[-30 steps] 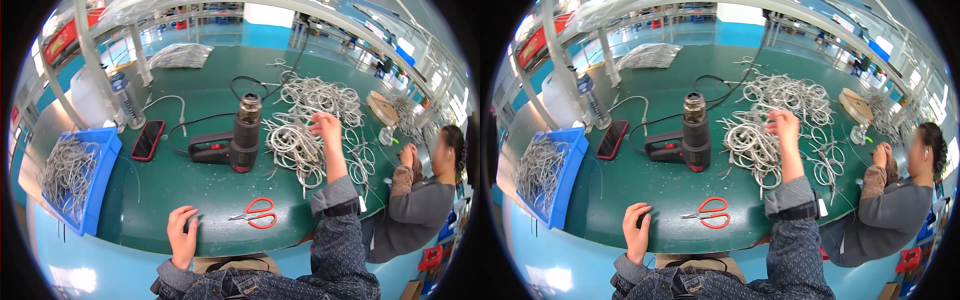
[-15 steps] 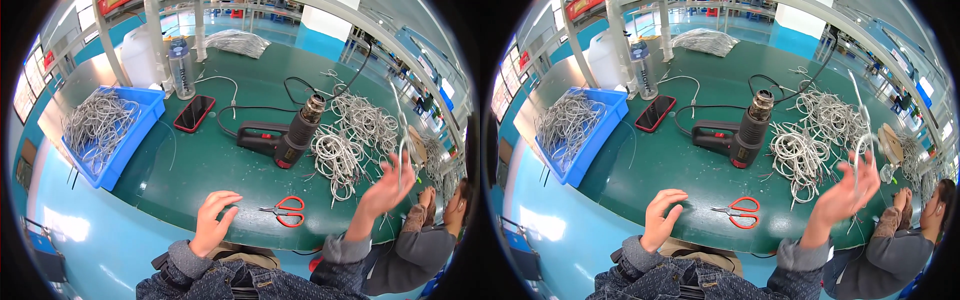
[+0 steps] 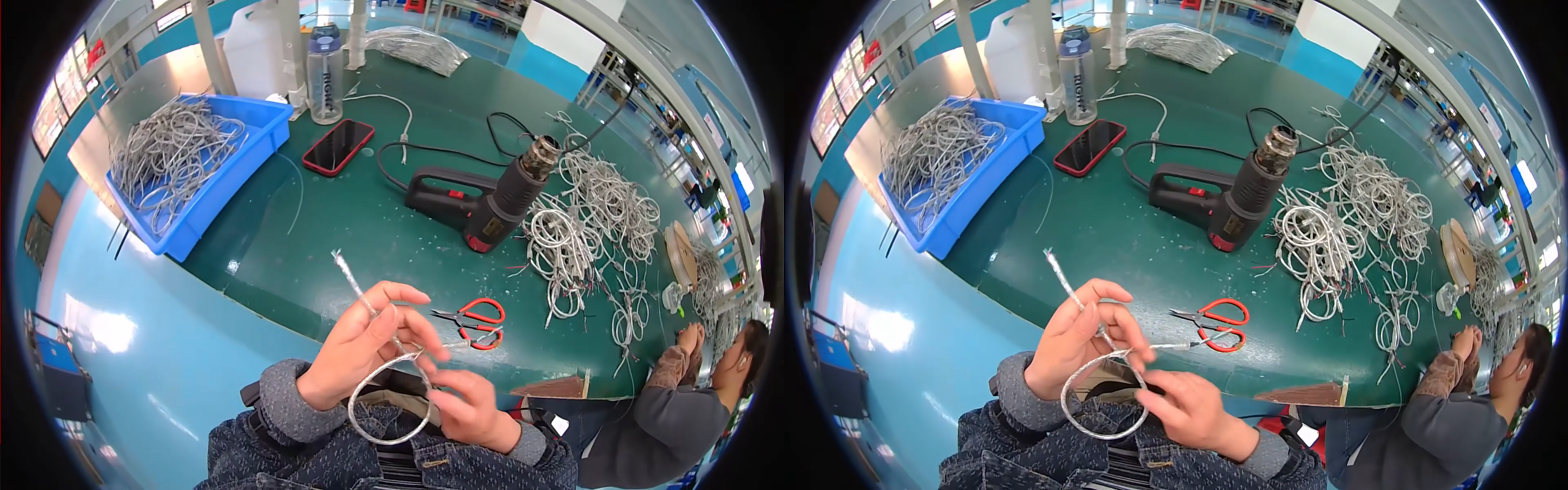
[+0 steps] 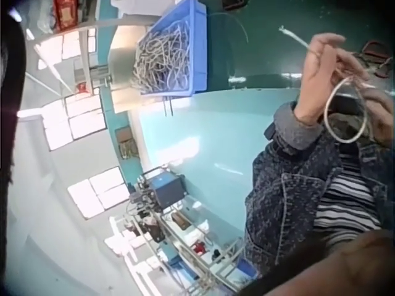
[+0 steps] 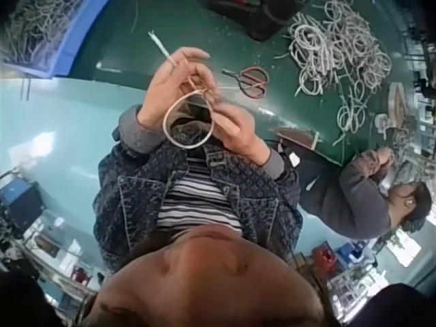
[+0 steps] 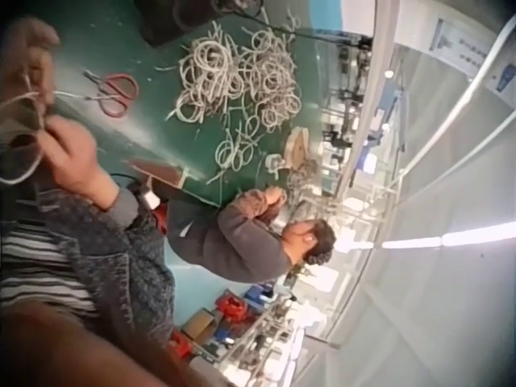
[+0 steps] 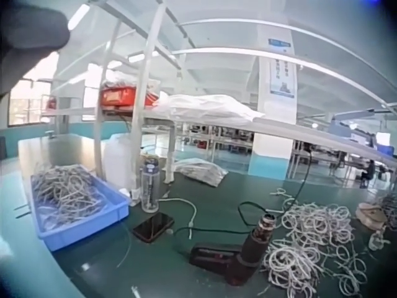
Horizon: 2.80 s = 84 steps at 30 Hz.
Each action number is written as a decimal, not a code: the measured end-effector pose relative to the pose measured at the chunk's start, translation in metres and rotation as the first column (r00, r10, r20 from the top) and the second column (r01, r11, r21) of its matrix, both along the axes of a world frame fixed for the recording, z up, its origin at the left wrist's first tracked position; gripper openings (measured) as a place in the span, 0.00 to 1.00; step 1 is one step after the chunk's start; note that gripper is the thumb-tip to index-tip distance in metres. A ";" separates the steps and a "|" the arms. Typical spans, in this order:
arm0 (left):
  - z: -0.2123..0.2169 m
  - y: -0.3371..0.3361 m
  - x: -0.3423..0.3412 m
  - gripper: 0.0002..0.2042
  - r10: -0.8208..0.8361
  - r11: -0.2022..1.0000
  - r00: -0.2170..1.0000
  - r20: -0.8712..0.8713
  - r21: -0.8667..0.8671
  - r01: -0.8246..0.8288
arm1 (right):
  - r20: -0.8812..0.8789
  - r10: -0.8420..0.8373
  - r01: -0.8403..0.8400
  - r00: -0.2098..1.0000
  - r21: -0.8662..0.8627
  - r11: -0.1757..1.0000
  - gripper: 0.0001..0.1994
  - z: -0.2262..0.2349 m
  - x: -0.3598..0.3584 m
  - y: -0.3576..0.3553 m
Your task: The person slides a plastic sleeve over a wire, twists the wire ends together, and heats the connection over a heat gun. They then trim the excess wire with shears and slide the sleeve back over the joint.
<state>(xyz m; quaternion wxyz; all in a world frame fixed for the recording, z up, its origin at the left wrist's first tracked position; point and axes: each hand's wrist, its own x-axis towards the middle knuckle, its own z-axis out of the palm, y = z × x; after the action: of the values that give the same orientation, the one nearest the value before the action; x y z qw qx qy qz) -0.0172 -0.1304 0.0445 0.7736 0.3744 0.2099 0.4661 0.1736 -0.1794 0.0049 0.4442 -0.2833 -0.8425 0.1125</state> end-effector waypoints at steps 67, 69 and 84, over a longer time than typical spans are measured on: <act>-0.018 0.034 0.011 0.03 0.470 0.873 0.684 -0.557 0.409 -0.266 | -0.548 -0.083 -0.528 0.832 -0.829 0.184 0.04 -0.002 -0.003 0.100; -0.018 0.034 0.010 0.03 0.468 0.873 0.679 -0.565 0.416 -0.255 | -0.491 -0.056 -0.466 0.870 -0.853 0.236 0.04 -0.002 -0.003 0.100; -0.010 0.051 -0.014 0.07 0.535 0.605 0.531 -0.657 0.737 0.302 | -0.262 0.129 -0.292 0.956 -0.872 0.394 0.06 -0.005 -0.005 0.096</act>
<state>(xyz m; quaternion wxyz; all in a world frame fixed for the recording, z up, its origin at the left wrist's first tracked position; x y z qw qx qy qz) -0.0307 -0.0790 0.0348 0.2859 0.8290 0.3535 0.3256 0.1684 -0.0835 0.0000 0.2674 -0.3583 -0.6420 0.6228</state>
